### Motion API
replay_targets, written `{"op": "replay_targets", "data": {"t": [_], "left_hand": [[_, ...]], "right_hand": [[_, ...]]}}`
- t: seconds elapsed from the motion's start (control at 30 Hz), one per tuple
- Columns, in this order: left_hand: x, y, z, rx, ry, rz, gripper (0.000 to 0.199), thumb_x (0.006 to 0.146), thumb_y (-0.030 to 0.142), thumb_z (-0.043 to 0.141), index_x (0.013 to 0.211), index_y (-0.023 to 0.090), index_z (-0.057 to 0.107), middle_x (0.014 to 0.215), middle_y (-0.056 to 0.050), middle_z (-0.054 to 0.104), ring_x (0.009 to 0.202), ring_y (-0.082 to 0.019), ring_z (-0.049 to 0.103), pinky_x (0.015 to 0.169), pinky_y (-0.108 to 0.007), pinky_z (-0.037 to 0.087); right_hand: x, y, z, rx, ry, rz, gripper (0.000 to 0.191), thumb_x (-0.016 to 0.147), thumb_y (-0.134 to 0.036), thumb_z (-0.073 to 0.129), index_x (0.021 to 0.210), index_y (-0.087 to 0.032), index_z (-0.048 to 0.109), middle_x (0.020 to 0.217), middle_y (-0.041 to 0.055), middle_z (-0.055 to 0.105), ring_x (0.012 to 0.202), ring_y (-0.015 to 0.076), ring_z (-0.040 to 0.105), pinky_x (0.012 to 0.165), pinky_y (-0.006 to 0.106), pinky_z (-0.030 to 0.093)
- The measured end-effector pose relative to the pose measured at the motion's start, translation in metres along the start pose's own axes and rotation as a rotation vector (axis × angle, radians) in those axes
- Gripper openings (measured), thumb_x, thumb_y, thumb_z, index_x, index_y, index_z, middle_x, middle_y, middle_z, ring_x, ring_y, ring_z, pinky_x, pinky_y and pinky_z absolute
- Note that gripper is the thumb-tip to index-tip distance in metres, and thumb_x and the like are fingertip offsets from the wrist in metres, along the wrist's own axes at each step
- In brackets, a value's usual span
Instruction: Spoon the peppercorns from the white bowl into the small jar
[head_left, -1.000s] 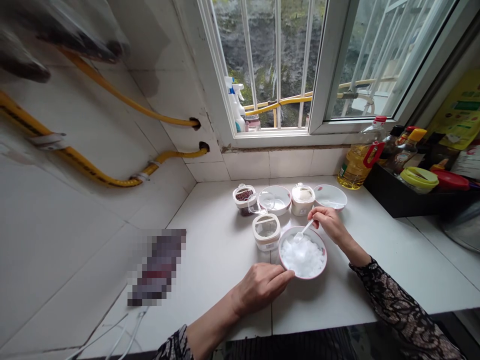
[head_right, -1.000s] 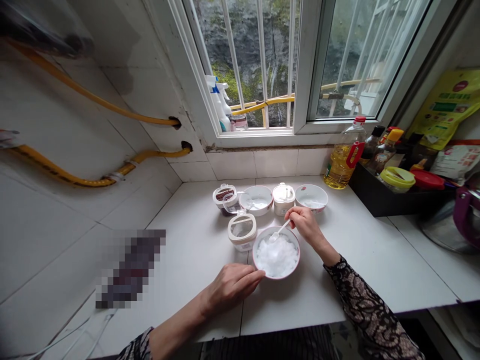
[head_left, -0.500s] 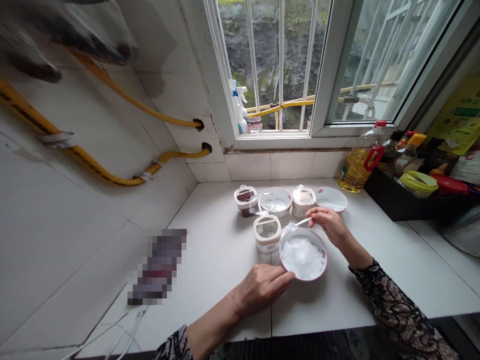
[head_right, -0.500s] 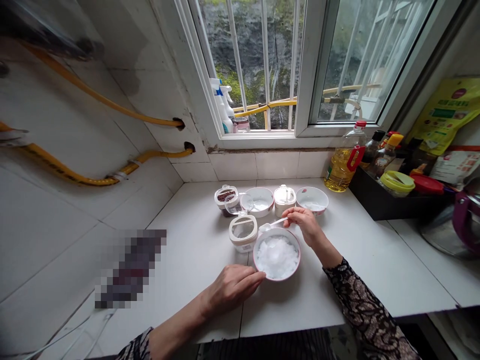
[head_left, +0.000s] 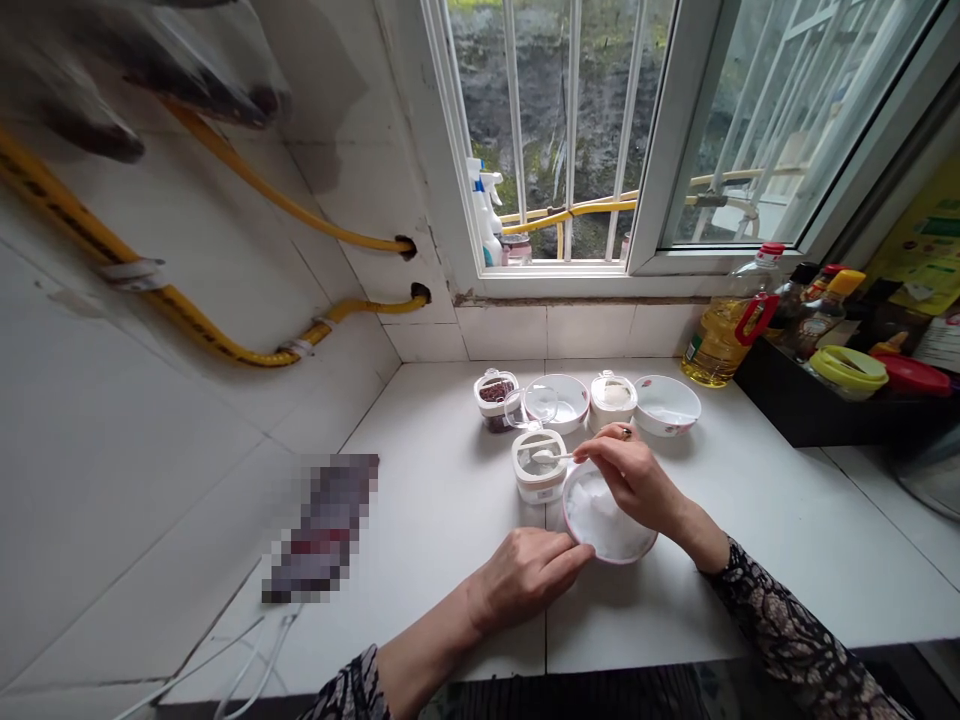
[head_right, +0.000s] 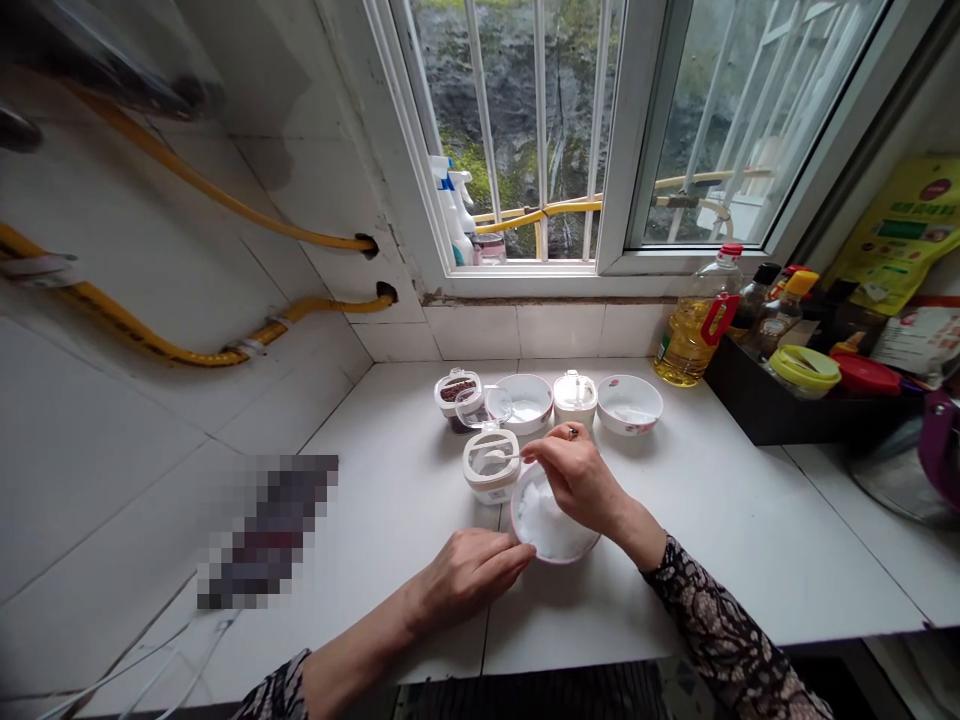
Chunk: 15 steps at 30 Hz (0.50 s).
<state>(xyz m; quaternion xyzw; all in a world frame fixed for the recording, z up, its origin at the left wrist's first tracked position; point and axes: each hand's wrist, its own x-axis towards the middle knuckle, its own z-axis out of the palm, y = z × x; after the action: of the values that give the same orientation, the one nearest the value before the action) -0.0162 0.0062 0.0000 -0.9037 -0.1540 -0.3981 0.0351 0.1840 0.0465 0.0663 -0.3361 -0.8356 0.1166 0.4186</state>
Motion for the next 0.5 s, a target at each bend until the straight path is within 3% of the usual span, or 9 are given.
{"op": "replay_targets", "data": {"t": [0.2, 0.33, 0.5], "left_hand": [[-0.001, 0.0, 0.0, -0.014, -0.018, -0.004, 0.017, 0.093, 0.006, 0.045, 0.103, 0.013, 0.057, 0.062, 0.003, 0.055, 0.047, -0.009, 0.046, 0.044, -0.021, 0.036], [-0.002, -0.001, 0.001, -0.018, -0.019, -0.007, 0.017, 0.092, 0.006, 0.046, 0.102, 0.013, 0.058, 0.062, 0.002, 0.056, 0.047, -0.01, 0.048, 0.045, -0.021, 0.038], [-0.003, -0.001, 0.001, -0.013, -0.016, -0.006, 0.018, 0.092, 0.005, 0.046, 0.103, 0.013, 0.058, 0.063, 0.002, 0.057, 0.048, -0.009, 0.05, 0.045, -0.02, 0.04]], "right_hand": [[-0.002, 0.008, -0.023, 0.109, 0.137, 0.301, 0.02, 0.09, -0.023, 0.046, 0.085, -0.02, 0.064, 0.068, 0.002, 0.066, 0.068, 0.0177, 0.059, 0.072, 0.032, 0.044], [-0.004, 0.019, -0.032, -0.076, 0.058, 0.223, 0.02, 0.082, -0.017, 0.045, 0.073, -0.021, 0.062, 0.06, 0.0007, 0.062, 0.065, 0.0179, 0.054, 0.077, 0.035, 0.039], [-0.005, 0.025, -0.024, -0.147, -0.037, 0.175, 0.021, 0.08, -0.016, 0.044, 0.07, -0.021, 0.062, 0.064, 0.0024, 0.065, 0.067, 0.018, 0.054, 0.08, 0.036, 0.038]]}}
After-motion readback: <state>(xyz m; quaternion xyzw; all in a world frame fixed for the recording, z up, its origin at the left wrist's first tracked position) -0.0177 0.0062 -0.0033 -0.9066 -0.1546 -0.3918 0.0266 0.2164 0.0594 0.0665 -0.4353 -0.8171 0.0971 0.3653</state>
